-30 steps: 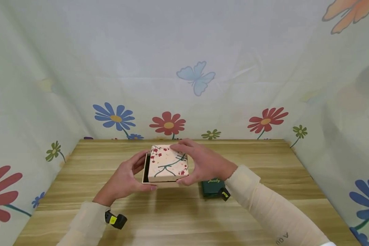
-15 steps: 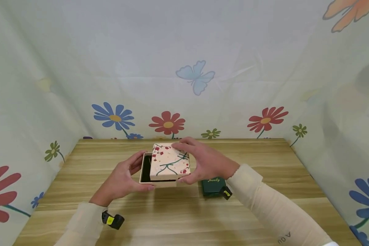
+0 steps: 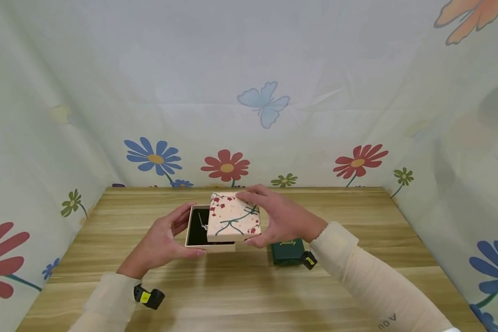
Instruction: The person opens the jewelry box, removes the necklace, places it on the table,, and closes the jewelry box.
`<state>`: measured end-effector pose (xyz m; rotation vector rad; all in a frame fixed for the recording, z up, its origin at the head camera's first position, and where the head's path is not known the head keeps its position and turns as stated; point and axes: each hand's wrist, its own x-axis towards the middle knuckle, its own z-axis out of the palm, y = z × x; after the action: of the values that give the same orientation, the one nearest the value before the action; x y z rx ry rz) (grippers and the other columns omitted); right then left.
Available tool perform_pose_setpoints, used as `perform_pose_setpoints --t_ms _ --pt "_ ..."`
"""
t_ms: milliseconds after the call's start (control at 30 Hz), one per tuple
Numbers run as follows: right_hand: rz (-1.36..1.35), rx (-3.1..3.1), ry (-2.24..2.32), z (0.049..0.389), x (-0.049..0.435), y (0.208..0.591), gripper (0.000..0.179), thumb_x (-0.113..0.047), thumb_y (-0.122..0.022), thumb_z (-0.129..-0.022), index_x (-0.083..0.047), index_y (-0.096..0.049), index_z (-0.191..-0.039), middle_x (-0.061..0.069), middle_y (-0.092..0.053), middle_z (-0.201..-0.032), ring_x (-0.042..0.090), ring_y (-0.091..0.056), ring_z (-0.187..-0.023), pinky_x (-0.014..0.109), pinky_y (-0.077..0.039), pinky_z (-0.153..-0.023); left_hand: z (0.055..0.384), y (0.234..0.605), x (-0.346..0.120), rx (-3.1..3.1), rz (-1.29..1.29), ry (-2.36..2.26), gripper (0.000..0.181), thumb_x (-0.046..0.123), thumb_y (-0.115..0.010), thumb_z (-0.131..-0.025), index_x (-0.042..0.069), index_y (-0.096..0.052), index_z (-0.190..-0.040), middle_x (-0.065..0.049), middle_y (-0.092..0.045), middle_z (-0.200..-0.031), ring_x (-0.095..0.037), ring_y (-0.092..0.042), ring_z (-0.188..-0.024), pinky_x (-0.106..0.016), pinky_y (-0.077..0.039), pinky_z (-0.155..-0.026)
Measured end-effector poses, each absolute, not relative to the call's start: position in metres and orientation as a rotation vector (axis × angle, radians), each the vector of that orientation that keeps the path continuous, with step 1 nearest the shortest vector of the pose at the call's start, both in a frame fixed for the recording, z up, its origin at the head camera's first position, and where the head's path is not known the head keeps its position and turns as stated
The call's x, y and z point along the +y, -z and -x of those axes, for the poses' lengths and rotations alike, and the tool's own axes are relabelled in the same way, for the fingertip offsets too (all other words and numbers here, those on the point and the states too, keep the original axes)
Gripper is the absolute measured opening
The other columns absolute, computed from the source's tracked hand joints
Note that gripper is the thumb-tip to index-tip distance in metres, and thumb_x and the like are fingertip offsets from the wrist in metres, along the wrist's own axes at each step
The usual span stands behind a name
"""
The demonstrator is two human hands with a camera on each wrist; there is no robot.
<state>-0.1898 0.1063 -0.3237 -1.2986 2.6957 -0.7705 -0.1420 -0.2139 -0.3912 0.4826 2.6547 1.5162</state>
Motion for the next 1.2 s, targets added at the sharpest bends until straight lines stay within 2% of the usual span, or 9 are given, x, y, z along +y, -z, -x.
perform_pose_setpoints --t_ms 1200 --pt "1.319 2.715 0.772 0.191 0.12 0.325 0.095 -0.045 -0.09 -0.074 -0.02 -0.048 -0.155 0.002 -0.05 -0.149 0.02 -0.057 -0.118 0.043 -0.059 -0.098 0.136 0.386 -0.229 2.689 -0.443 -1.486 0.121 0.032 -0.098 -0.071 0.001 -0.026 -0.163 -0.024 -0.037 -0.166 -0.045 -0.042 -0.15 -0.045 -0.042 -0.113"
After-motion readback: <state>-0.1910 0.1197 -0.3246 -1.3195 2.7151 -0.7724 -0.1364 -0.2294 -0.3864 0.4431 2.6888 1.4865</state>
